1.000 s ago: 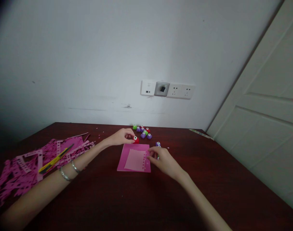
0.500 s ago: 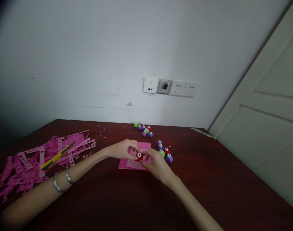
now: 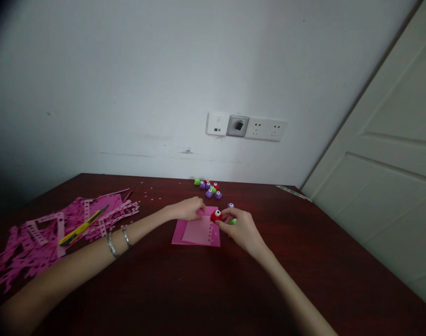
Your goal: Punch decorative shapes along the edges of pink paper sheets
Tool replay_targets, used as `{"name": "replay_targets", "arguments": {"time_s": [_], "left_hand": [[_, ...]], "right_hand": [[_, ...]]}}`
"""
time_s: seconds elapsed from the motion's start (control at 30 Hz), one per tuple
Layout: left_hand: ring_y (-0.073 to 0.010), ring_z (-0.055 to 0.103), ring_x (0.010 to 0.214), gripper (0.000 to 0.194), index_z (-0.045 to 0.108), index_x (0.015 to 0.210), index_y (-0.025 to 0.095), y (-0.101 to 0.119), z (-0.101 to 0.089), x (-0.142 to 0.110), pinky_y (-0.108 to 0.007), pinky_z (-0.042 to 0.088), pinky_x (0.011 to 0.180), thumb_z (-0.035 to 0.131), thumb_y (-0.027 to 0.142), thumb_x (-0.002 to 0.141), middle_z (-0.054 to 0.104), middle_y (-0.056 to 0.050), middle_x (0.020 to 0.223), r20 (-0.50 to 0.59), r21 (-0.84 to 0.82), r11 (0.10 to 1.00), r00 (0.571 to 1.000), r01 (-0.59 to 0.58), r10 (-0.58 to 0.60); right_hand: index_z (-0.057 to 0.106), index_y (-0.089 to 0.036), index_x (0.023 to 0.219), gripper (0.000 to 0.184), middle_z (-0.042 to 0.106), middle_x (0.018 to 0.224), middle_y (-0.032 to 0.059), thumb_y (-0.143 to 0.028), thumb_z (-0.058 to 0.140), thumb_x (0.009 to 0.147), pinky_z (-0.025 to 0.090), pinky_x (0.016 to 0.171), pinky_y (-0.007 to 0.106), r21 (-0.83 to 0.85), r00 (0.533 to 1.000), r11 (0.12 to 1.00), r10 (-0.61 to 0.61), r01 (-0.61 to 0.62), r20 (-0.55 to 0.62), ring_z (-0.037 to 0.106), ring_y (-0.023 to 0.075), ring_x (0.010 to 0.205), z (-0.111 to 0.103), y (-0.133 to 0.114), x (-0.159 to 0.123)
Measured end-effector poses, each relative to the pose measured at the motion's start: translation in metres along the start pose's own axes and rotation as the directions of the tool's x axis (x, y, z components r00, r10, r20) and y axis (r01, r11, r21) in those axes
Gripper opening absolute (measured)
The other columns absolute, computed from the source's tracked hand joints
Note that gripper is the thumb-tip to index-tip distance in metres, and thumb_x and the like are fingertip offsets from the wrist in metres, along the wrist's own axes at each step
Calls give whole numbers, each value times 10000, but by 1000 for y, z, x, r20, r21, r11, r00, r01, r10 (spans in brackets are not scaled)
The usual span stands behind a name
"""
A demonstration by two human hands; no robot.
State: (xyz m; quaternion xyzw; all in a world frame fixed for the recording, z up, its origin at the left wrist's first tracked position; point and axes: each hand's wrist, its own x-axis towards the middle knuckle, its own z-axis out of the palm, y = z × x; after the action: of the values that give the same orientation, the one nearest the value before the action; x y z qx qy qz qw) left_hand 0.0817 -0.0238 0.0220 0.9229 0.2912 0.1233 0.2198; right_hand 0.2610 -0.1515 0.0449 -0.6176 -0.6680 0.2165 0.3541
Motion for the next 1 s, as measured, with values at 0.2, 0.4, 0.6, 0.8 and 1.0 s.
{"name": "replay_targets", "arguments": {"time_s": [0.2, 0.4, 0.6, 0.8, 1.0], "left_hand": [[-151, 467, 597, 128, 592, 584, 187, -4, 8, 21, -273, 362, 617, 686, 121, 531, 535, -4, 602, 111, 50, 999, 994, 12, -18], [-113, 402, 464, 180, 548, 472, 185, -11, 13, 34, -268, 360, 571, 719, 129, 470, 449, 47, 436, 166, -5, 993, 979, 120, -118], [-115, 426, 445, 156, 572, 427, 173, -9, 8, 37, -257, 332, 517, 715, 182, 490, 482, 29, 406, 240, 45, 990, 961, 131, -138], [-95, 454, 470, 70, 637, 511, 153, -21, -3, 14, -217, 303, 477, 672, 213, 512, 529, 31, 449, 194, -145, 955, 954, 257, -227], [-85, 450, 473, 223, 686, 719, 130, -41, -13, -32, -201, 293, 430, 665, 262, 541, 554, 15, 506, 130, -500, 786, 929, 363, -346]], "right_hand": [[631, -150, 806, 239, 613, 653, 23, -365, 633, 700, 453, 424, 217, 36, 999, 998, 40, -41, 22, 534, 114, 475, 0, 1, 1], [644, -151, 800, 235, 603, 642, 17, -363, 632, 698, 462, 421, 215, 31, 1000, 999, 14, -15, 24, 533, 114, 487, 1, 3, 3], [654, -148, 787, 224, 627, 673, 37, -349, 637, 691, 479, 460, 227, 20, 1000, 1000, 3, -3, 18, 579, 148, 580, 0, 3, 3], [649, -152, 784, 199, 631, 649, 24, -328, 636, 692, 464, 437, 222, 47, 996, 997, 61, -64, 61, 567, 130, 520, -1, 8, 6], [651, -145, 767, 185, 612, 623, 12, -304, 655, 672, 467, 450, 222, 74, 992, 995, 64, -73, 112, 558, 124, 517, -1, 13, 8]]}}
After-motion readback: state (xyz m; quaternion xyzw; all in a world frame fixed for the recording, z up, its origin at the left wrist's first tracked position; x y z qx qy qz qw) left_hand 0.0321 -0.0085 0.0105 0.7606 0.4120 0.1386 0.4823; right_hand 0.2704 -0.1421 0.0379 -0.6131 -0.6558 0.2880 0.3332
